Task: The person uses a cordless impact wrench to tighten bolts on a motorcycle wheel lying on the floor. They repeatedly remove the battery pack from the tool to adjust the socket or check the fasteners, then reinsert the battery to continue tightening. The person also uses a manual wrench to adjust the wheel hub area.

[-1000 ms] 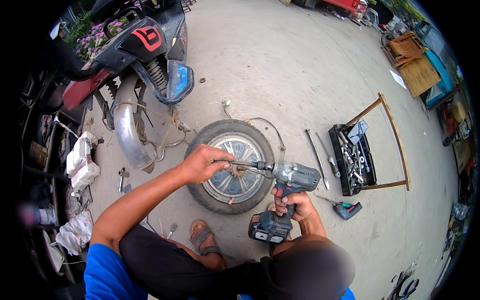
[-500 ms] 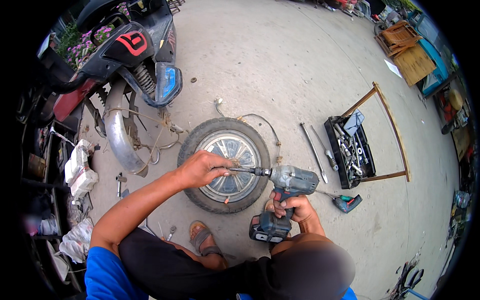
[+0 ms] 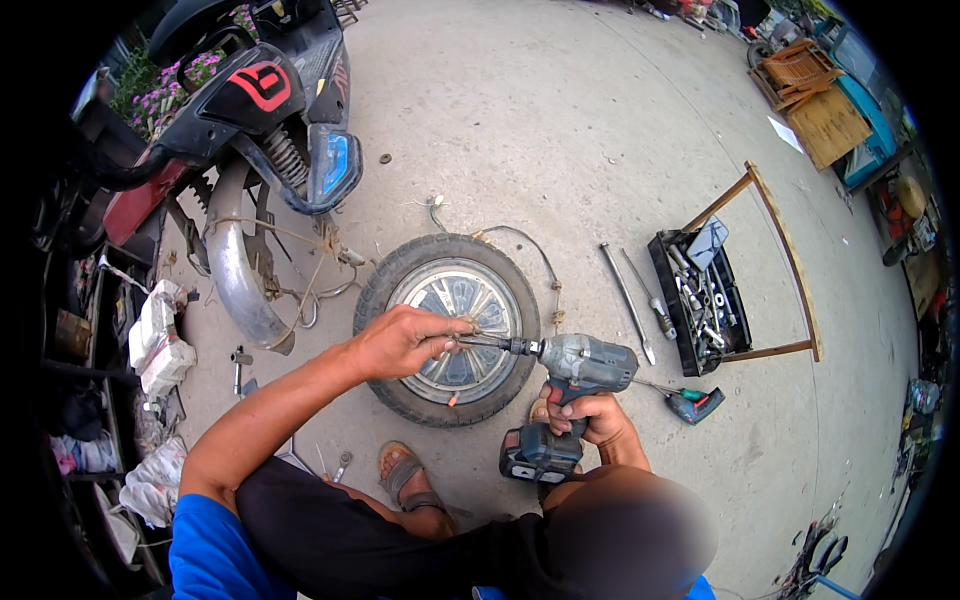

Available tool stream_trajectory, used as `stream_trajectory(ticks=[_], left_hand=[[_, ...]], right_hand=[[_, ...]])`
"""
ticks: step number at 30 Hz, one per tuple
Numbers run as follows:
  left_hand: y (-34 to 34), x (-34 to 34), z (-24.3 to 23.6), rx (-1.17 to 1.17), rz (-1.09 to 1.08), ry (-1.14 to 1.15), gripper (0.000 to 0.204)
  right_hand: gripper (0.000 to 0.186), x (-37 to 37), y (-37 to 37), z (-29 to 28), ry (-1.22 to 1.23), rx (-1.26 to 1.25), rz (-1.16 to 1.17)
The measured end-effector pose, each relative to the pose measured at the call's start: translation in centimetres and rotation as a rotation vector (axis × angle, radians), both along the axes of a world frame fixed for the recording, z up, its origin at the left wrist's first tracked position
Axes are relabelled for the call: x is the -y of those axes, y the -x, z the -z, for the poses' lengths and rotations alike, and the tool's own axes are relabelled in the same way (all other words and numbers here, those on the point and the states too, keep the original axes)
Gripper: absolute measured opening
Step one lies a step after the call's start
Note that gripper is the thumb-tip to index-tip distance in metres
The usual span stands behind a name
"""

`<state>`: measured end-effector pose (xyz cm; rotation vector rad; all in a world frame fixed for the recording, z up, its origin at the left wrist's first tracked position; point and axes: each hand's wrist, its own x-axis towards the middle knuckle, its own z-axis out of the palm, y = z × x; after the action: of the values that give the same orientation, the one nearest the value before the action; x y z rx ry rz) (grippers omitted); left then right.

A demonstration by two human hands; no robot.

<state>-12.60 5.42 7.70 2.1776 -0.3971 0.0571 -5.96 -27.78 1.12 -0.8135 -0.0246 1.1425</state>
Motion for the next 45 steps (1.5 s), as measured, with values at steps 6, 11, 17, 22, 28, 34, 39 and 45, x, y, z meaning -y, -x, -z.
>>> stream_trajectory(ticks=[6,11,17,22,28,34,39,45], left_hand=[[-0.1,0.6,-0.8,-0.064,0.022,-0.026,0.016],[-0.1,0.6,-1.1,-0.037,0.027,-0.023,0.017],[0.1,0.7,-1.3,-0.061,-0.019,0.004,0.017],[0.1,0.3,-1.9,-0.169,-0.147,0.113,0.015],[1.7,-0.8,-0.3,-0.297,-0.212,0.185,0.015],[2.3,-1.2,1.3,-0.282,-0.230,0.242,0.016],[1.8,-1.0,1.4,-0.350,-0.241,0.216,0.017],[1.0,-0.2,1.2,-0.397,-0.184,0.184,0.016]], right_hand=[[0.047,0.1,0.1,-0.1,0.013,0.001,-0.002],[0.048,0.5,0.1,0.3,-0.006,-0.009,-0.017],[0.048,0.7,0.3,0.1,0.028,0.018,0.017],[0.048,3.4,0.6,-0.5,0.126,0.137,0.132],[0.045,8.9,2.3,-1.0,0.303,0.287,0.512],[0.040,17.7,5.5,1.8,0.632,0.400,0.899],[0.035,24.5,7.3,5.8,0.888,0.548,1.240],[0.030,28.3,7.1,9.7,1.137,0.643,1.393]])
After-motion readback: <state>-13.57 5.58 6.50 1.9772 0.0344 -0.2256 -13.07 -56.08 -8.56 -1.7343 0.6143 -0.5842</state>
